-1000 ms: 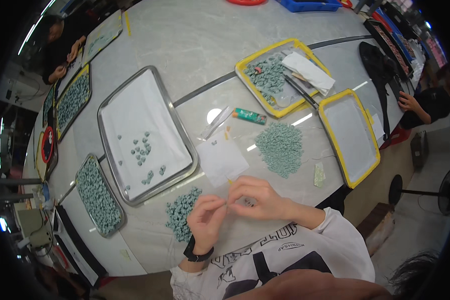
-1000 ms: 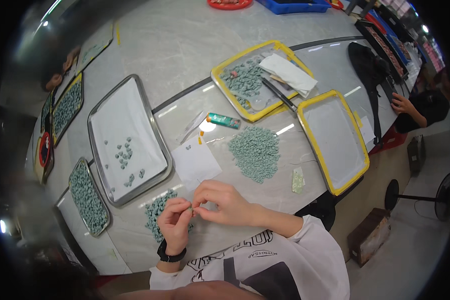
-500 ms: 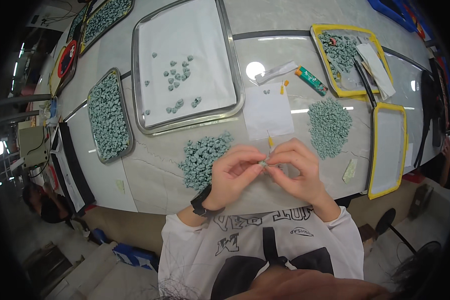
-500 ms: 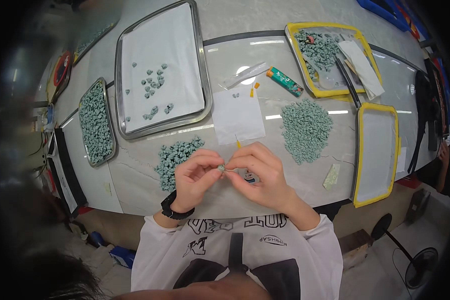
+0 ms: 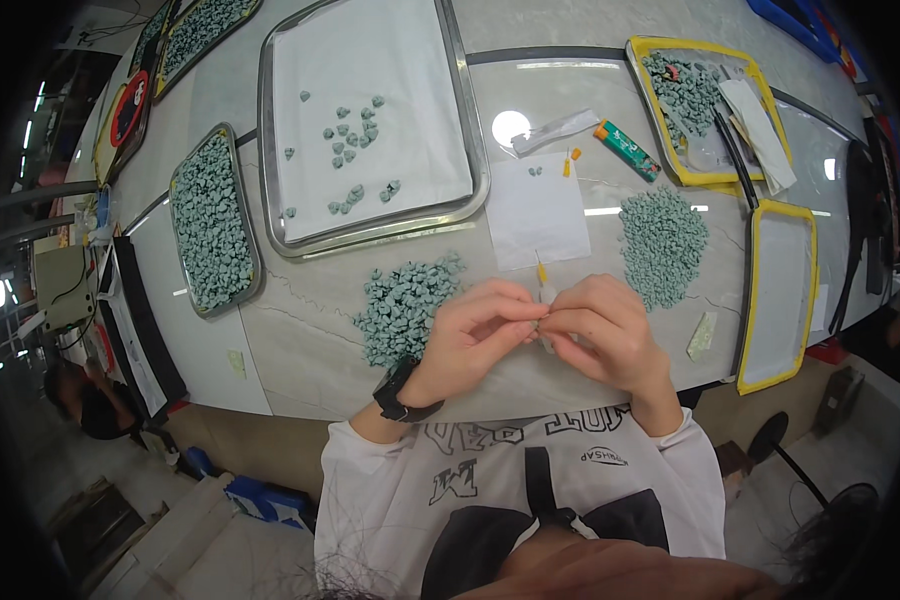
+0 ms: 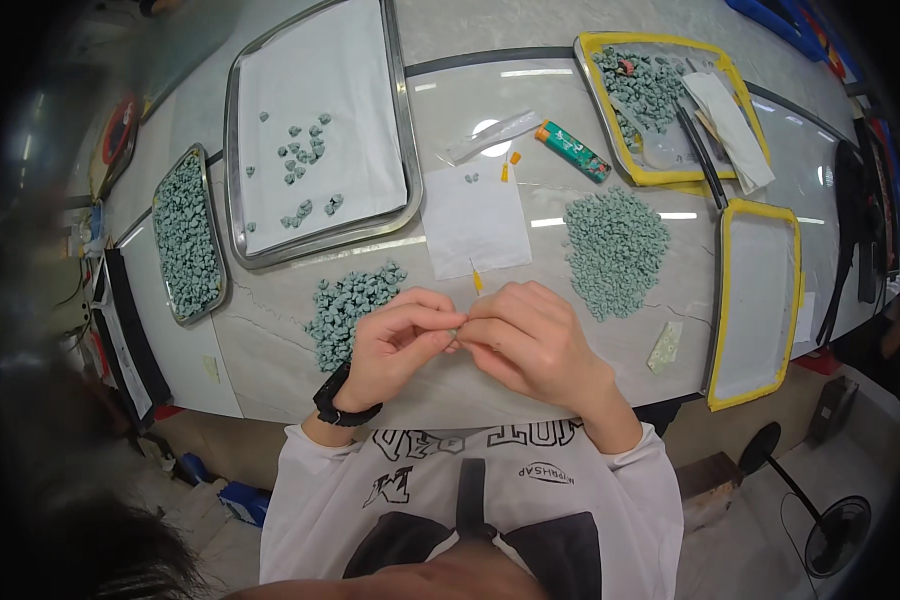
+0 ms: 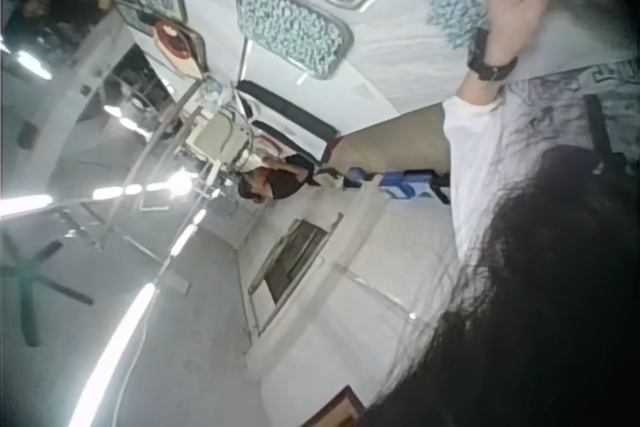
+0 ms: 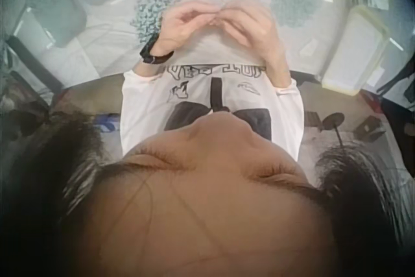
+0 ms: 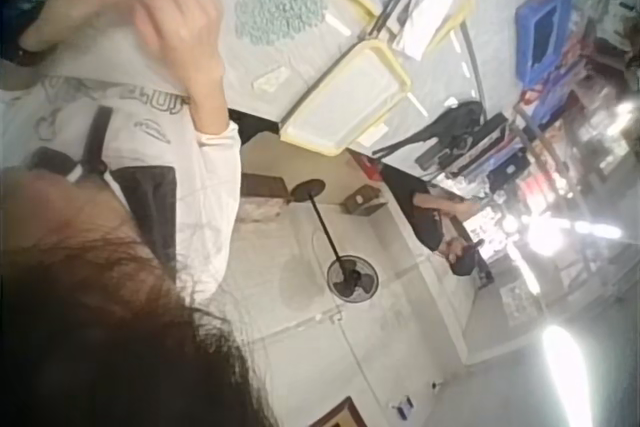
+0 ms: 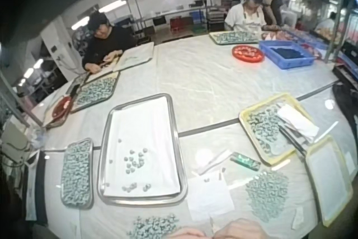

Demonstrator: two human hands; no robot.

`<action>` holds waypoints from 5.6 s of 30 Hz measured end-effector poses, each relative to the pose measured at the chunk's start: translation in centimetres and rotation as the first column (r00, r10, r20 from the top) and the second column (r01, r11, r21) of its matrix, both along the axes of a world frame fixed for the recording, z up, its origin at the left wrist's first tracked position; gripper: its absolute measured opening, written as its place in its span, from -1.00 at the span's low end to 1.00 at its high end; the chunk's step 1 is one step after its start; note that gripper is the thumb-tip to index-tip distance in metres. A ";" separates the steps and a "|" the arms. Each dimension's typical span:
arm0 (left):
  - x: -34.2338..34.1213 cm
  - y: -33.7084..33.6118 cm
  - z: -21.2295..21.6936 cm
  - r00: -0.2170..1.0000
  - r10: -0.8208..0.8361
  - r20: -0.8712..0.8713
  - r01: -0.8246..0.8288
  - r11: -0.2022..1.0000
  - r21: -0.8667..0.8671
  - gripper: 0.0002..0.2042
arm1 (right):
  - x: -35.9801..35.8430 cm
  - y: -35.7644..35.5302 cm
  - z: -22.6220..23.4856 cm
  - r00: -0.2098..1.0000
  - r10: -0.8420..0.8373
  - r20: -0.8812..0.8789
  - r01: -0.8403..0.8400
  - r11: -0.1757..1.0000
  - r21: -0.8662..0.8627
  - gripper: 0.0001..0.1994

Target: The person applies glue to small components using a squeeze bottle and joins the pieces together by hand.

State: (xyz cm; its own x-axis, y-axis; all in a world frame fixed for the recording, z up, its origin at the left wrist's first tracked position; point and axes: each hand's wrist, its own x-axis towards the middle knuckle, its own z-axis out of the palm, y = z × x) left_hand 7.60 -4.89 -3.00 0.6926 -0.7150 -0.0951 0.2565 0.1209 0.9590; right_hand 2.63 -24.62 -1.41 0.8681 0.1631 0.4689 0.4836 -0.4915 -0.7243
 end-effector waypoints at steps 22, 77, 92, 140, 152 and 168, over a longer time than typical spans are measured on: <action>-0.3 -0.1 0.2 0.967 0.092 -0.237 -0.118 0.988 -0.098 -0.78 | 0.1 1.0 0.0 0.996 -0.076 -0.040 0.081 0.989 0.121 -0.74; -1.0 -0.3 -1.0 0.978 0.185 -0.099 -0.199 0.968 -0.156 -0.75 | -0.3 1.7 0.2 0.959 -0.105 -0.264 0.180 0.943 0.279 -0.83; 3.1 3.3 0.4 0.959 0.282 0.027 -0.282 0.941 0.188 -0.73 | -4.6 3.4 8.7 0.834 0.442 0.329 -0.313 -0.111 0.943 -0.70; -0.3 1.2 0.1 0.951 0.007 -0.310 -0.034 0.996 -0.083 -0.79 | -1.7 0.7 0.7 0.923 0.115 -0.368 0.034 0.926 0.376 -0.55; -0.7 1.5 -0.7 0.914 0.114 -0.390 -0.164 0.981 -0.100 -0.75 | -1.9 2.4 -1.2 0.992 0.054 -0.118 0.019 0.839 0.544 -0.51; -1.0 1.6 -1.3 0.946 0.108 -0.306 -0.148 0.983 -0.111 -0.72 | -1.7 2.7 -1.8 0.995 0.026 -0.093 0.021 0.885 0.465 -0.60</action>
State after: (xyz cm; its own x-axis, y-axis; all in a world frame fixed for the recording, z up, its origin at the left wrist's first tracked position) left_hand 6.60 -3.29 -4.28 0.7336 -0.6420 -0.2228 0.5019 0.2907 0.8146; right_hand 0.89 -21.96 -3.19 0.9116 -0.0514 0.4079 0.4029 -0.0857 -0.9112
